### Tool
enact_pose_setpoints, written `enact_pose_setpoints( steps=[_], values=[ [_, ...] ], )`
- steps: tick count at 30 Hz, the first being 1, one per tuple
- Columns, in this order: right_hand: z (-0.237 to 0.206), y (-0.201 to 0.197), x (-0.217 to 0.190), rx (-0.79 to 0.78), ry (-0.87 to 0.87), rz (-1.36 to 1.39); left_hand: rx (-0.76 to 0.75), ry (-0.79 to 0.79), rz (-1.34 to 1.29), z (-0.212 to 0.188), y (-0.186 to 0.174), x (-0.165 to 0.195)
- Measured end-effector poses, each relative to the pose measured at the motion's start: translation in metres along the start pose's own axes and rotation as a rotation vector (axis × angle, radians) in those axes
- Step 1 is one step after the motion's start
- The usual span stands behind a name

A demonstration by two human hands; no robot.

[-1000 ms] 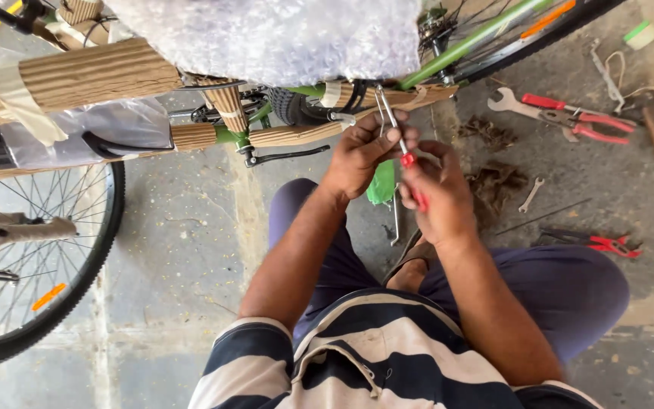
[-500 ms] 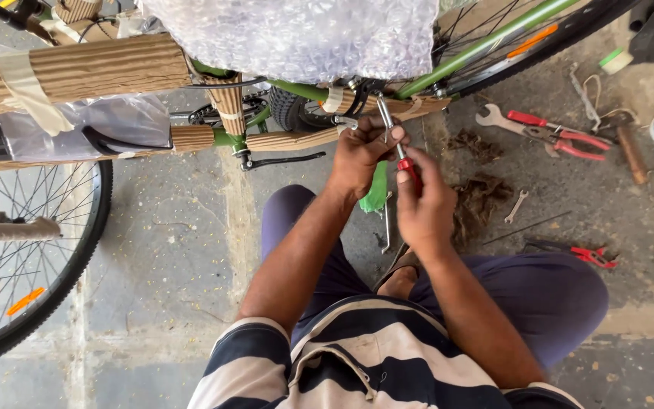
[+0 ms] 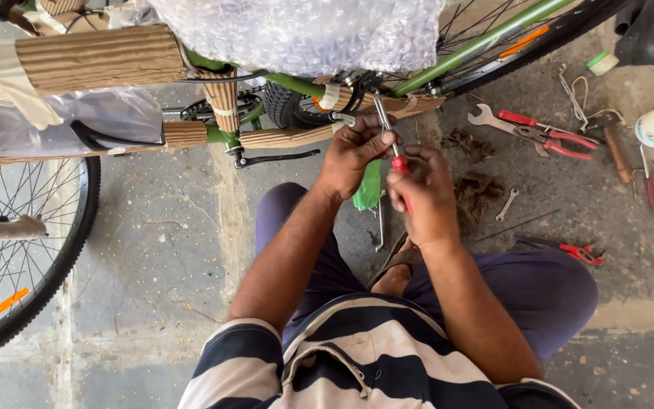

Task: The person sits on the floor beside a bicycle with its frame wrapped in bubble wrap and uses a screwdriver and a wrench to tighten fasteners on the frame and rear wheel area. They pick up bolts from the floor, work on the brake and wheel mounting hardware, and reposition around the bike while continuing to tighten components.

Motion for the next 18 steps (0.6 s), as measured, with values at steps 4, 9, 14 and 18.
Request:
enact_pose_setpoints(
  steps=[4,9,14,18],
  values=[
    [-0.02,0.019,-0.026,0.136,-0.612,-1.312,0.403,0.069,0.146,-0.009,-0.032,0.012],
    [0.003,-0.012,0.025,-0.068,0.184,0.462,0.271,0.229,0.084,0.001,-0.044,0.015],
    [-0.003,-0.014,-0.005,-0.012,-0.199,-0.376,0.216,0.19,0.002,0.021,-0.063,-0.012],
    [-0.023,0.03,-0.017,0.178,-0.631,-1.594,0.161,0.204,-0.056,0.042,-0.074,-0.02]
  ],
)
Point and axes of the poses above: each hand's wrist, its own z-axis towards the middle knuckle, its own y-axis out of the palm, x = y × z, the point moved 6 cm from there along z, towards the middle knuckle, and after that the axes turned 8 degrees about -x, right-handed, at the moved point
